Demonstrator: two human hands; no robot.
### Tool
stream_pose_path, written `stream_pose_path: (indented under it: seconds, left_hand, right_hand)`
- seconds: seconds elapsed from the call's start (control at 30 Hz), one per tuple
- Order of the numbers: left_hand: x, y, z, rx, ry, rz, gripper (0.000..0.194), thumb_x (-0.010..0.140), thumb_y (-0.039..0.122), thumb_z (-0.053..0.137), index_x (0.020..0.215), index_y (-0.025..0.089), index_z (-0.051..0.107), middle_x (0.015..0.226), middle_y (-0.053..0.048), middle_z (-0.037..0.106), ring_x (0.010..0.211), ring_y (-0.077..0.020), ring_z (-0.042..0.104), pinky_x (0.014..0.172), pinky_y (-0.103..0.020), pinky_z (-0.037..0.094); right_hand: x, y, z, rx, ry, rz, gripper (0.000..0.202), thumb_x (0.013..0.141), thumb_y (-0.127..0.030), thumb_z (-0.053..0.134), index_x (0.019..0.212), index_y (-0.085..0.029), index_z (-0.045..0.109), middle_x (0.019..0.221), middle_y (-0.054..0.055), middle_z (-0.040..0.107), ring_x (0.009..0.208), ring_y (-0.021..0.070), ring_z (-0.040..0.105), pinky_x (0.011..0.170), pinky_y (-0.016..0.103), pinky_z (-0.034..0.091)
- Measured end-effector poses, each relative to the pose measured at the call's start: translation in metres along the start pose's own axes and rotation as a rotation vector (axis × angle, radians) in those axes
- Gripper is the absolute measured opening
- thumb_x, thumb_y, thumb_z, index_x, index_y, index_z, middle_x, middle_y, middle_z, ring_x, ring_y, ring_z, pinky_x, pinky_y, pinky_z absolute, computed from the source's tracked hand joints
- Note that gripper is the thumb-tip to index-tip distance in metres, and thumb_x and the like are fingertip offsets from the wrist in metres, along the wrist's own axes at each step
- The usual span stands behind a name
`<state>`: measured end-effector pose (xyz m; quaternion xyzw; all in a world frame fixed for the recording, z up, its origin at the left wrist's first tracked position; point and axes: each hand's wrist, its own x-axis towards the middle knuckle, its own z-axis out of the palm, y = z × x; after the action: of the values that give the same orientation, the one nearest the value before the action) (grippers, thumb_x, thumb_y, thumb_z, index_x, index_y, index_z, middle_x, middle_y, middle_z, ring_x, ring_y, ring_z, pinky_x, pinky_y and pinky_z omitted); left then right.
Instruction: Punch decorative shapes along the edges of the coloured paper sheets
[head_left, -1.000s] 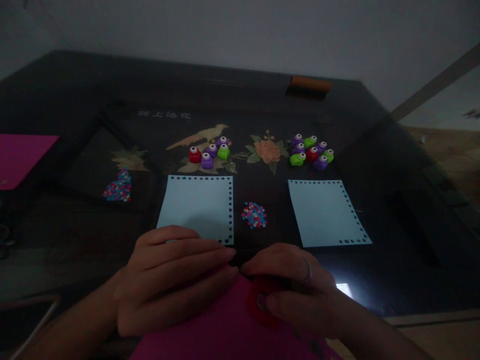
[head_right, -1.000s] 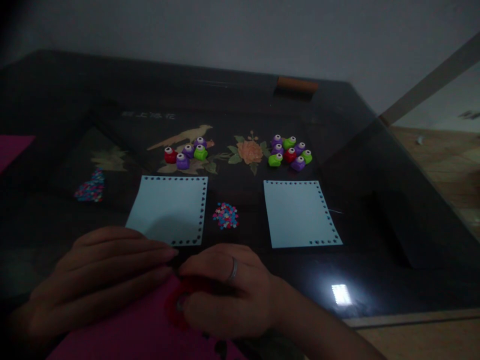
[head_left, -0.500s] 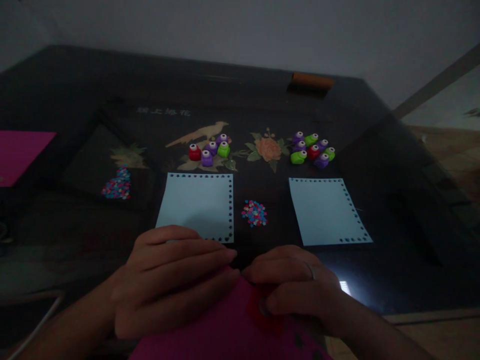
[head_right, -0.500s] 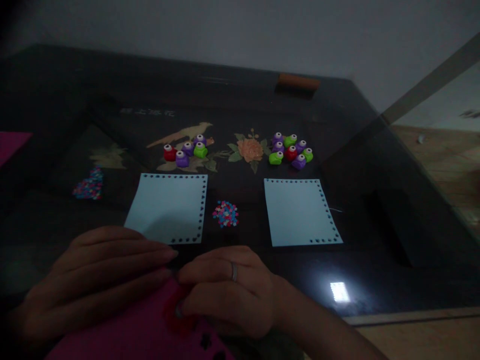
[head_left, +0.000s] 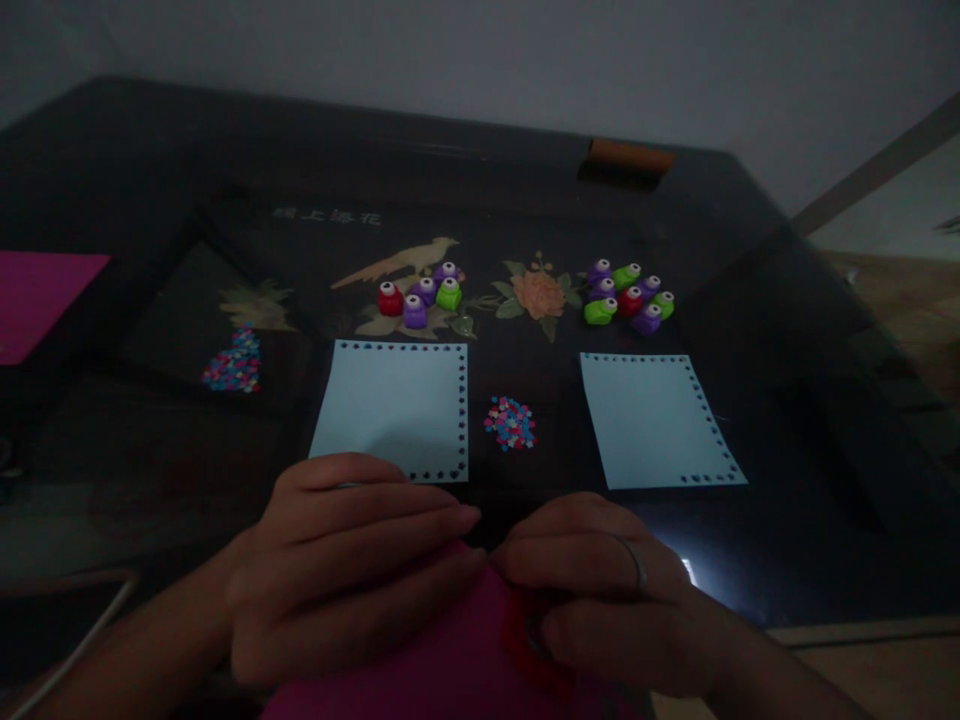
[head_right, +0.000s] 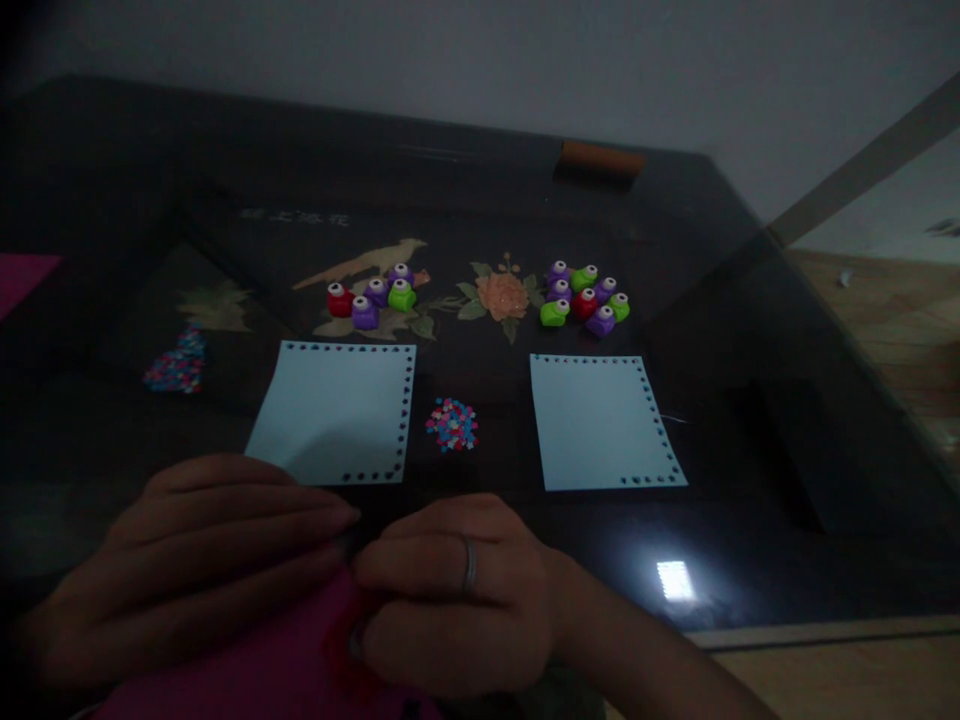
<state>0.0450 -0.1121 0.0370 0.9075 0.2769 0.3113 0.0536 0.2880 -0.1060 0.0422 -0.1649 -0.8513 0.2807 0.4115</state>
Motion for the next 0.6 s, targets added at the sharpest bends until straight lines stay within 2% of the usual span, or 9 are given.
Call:
stream_pose_path:
  seconds: [0.2, 0.43, 0.6]
  left_hand:
    - [-0.0007, 0.0043, -0.0033, 0.006, -0.057, -0.071, 0.035, 0.089, 0.020, 0.046, 0.116, 0.038, 0.058, 0.103, 0.007, 0.072, 0.091, -0.0144, 0.068, 0.082, -0.029, 0.054]
    - [-0.0004, 0.0047, -0.0032, 0.001, -0.066, -0.055, 0.033, 0.089, 0.020, 0.047, 0.116, 0.037, 0.059, 0.104, 0.006, 0.072, 0.093, -0.0147, 0.067, 0.083, -0.028, 0.054]
    - [0.0004, 0.0042, -0.0028, -0.015, -0.053, -0.045, 0.033, 0.090, 0.019, 0.046, 0.115, 0.035, 0.059, 0.103, 0.005, 0.072, 0.090, -0.0137, 0.068, 0.083, -0.028, 0.054]
  right_hand:
    - [-0.0006, -0.0003, 0.0010, -0.013, -0.007, -0.014, 0.011, 0.087, -0.010, 0.051, 0.078, -0.016, 0.057, 0.092, 0.008, 0.068, 0.093, 0.0136, 0.064, 0.081, 0.025, 0.055]
    - [0.0005, -0.0009, -0.0016, -0.011, -0.053, 0.010, 0.012, 0.088, -0.012, 0.051, 0.079, -0.018, 0.056, 0.093, 0.006, 0.067, 0.093, 0.0127, 0.063, 0.078, 0.025, 0.056]
    - [0.0001, 0.0007, 0.0018, 0.020, -0.021, 0.021, 0.009, 0.089, -0.014, 0.048, 0.085, -0.018, 0.054, 0.089, 0.007, 0.068, 0.092, 0.0128, 0.064, 0.077, 0.025, 0.055]
